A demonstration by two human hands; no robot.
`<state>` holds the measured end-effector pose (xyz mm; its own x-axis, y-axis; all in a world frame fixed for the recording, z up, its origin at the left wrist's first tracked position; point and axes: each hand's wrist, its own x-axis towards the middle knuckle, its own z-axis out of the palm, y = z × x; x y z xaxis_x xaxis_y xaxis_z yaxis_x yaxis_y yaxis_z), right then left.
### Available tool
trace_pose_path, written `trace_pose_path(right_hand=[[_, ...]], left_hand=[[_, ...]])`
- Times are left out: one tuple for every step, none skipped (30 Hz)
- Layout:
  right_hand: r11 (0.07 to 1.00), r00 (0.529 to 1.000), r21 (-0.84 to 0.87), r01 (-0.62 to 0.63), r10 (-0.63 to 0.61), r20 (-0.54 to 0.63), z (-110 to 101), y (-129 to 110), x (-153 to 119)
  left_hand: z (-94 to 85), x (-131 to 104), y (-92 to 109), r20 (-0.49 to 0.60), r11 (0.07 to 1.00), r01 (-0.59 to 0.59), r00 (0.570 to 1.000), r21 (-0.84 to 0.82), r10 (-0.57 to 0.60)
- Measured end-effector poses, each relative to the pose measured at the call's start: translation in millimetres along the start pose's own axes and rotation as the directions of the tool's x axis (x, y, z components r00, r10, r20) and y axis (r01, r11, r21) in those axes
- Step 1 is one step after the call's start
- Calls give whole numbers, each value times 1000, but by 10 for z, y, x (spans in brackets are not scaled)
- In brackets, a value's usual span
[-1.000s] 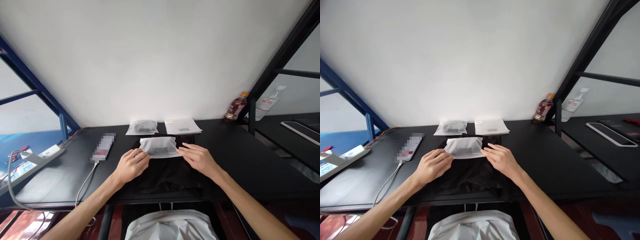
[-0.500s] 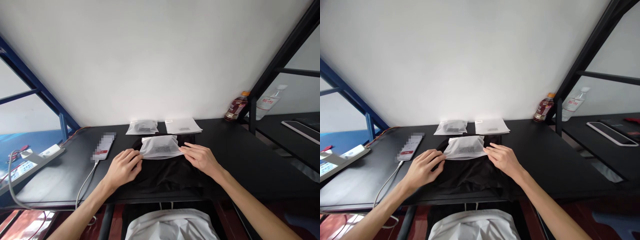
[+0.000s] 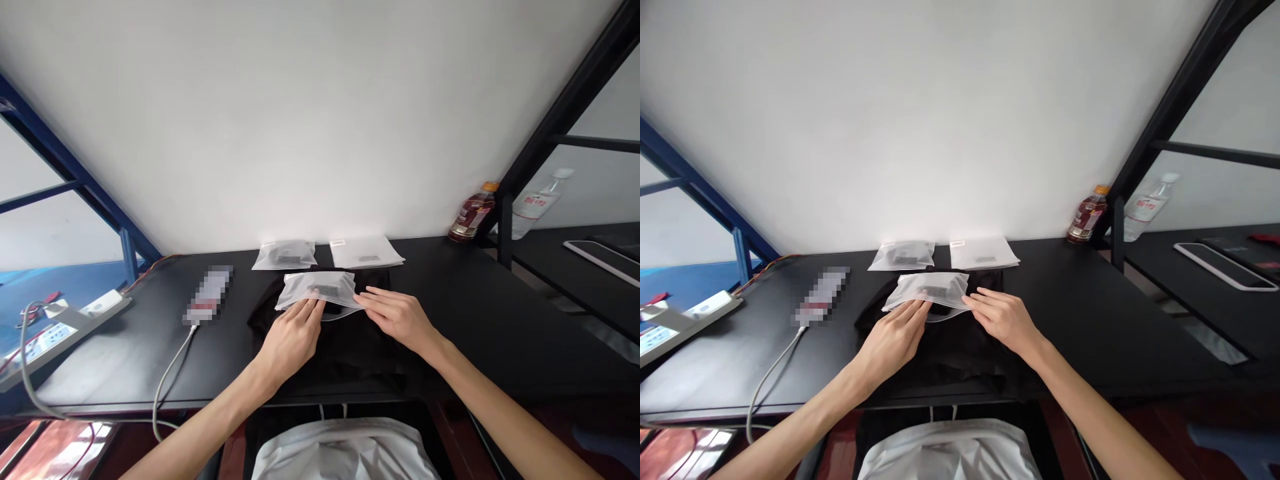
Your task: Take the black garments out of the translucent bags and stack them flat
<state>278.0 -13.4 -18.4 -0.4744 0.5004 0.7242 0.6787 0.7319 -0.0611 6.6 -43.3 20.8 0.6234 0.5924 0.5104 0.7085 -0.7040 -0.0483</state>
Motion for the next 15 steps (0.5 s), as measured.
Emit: trace_pose_path(right_hand=[[1000, 1000, 2, 4, -4, 3, 3, 1, 1], [1000, 1000, 4, 10, -10, 6, 7, 2, 0], [1000, 1000, 6, 17, -17, 9, 10, 4, 0], [1000, 1000, 7, 22, -22, 17, 15, 7, -2], [1000, 999, 7, 24, -24, 26, 19, 10, -4], [1000, 999, 6, 28, -28, 34, 24, 12, -6], [999, 999, 5, 33, -33, 39, 29, 14, -9], [999, 998, 6, 40, -40, 39, 33, 16, -11], [999, 998, 8, 48, -48, 38, 37, 17, -12], [998, 998, 9, 55, -55, 34, 39, 18, -14], [998, 998, 8, 58, -58, 27, 40, 19, -14], [999, 998, 4, 54, -54, 23, 39, 21, -13], [999, 999, -4, 47, -47, 20, 36, 22, -11], [999, 999, -15, 38, -38, 21, 32, 24, -9], [999, 999, -28, 31, -30, 25, 27, 26, -6]], left_hand=[[30, 48, 20, 37, 999, 36, 999, 4, -36], [68, 97, 39, 76, 997, 74, 994, 13, -74], [111, 145, 55, 109, 993, 112, 987, 25, -114], [159, 189, 66, 133, 988, 150, 979, 34, -153], [209, 228, 72, 147, 983, 183, 972, 35, -186], [258, 259, 71, 153, 977, 210, 965, 28, -212], [305, 282, 65, 153, 973, 231, 961, 17, -231], [347, 297, 55, 152, 970, 242, 958, 11, -241], [382, 306, 44, 153, 969, 248, 957, 14, -247], [409, 309, 32, 160, 968, 248, 955, 30, -249], [427, 308, 21, 173, 969, 243, 953, 51, -249], [435, 305, 10, 191, 970, 234, 951, 72, -243], [432, 299, 1, 209, 972, 221, 950, 84, -234], [418, 292, -9, 225, 975, 205, 949, 84, -219], [394, 284, -21, 239, 979, 190, 950, 70, -202]])
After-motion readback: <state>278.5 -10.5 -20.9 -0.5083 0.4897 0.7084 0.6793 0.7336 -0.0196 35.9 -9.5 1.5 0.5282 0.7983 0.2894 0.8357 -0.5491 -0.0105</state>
